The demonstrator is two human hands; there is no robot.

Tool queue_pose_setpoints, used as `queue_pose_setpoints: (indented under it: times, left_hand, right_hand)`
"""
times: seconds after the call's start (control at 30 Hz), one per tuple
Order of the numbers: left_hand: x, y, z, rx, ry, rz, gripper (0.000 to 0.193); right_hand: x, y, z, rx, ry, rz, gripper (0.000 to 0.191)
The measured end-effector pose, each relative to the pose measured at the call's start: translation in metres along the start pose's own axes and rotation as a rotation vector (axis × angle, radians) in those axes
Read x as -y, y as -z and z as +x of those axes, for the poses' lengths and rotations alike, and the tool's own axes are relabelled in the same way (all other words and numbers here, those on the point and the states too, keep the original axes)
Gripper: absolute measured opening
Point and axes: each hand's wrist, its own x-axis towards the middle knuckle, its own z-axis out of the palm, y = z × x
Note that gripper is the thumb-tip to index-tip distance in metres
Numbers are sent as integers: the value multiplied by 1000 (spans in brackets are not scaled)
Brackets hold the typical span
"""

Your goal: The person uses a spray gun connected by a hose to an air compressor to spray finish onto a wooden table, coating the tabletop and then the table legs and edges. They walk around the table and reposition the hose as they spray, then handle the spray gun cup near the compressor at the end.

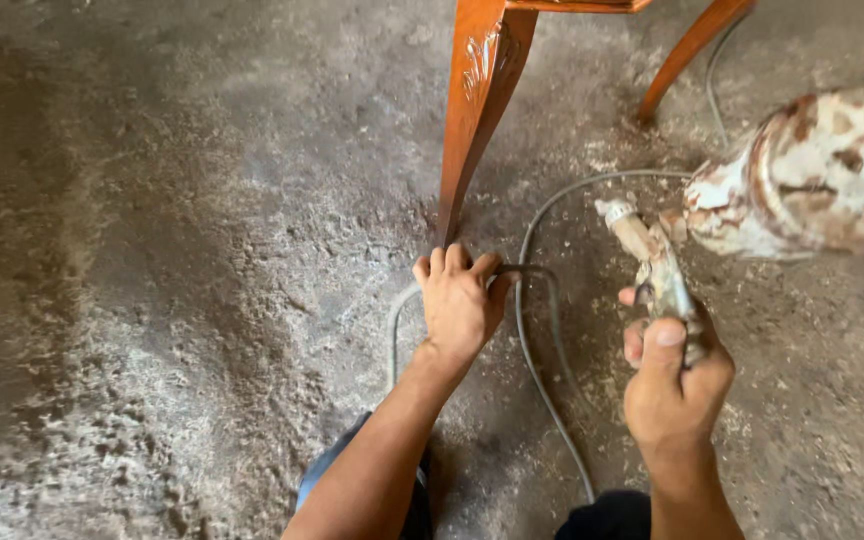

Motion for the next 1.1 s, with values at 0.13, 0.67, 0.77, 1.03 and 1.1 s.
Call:
queue_pose_setpoints:
  times: [0.13, 0.67, 0.77, 1.03, 1.1]
  left_hand:
    - [-7, 8, 9, -92, 5, 41, 22]
    - [-17, -5, 2, -102, 52, 36, 27]
    - [-19, -10, 5, -75, 70, 32, 26]
    - [-16, -11, 5, -62, 76, 36, 25]
    - [-15, -9, 6, -55, 80, 34, 25]
  right_hand:
    - [-13, -12, 0, -49, 69, 85, 50]
    - [-11, -5, -3, -87, 239, 182, 63]
    - [-17, -9, -3, -82, 225, 177, 61]
    - [-24, -5, -18, -15, 134, 185, 58]
    - [-23, -5, -16, -12, 141, 183, 58]
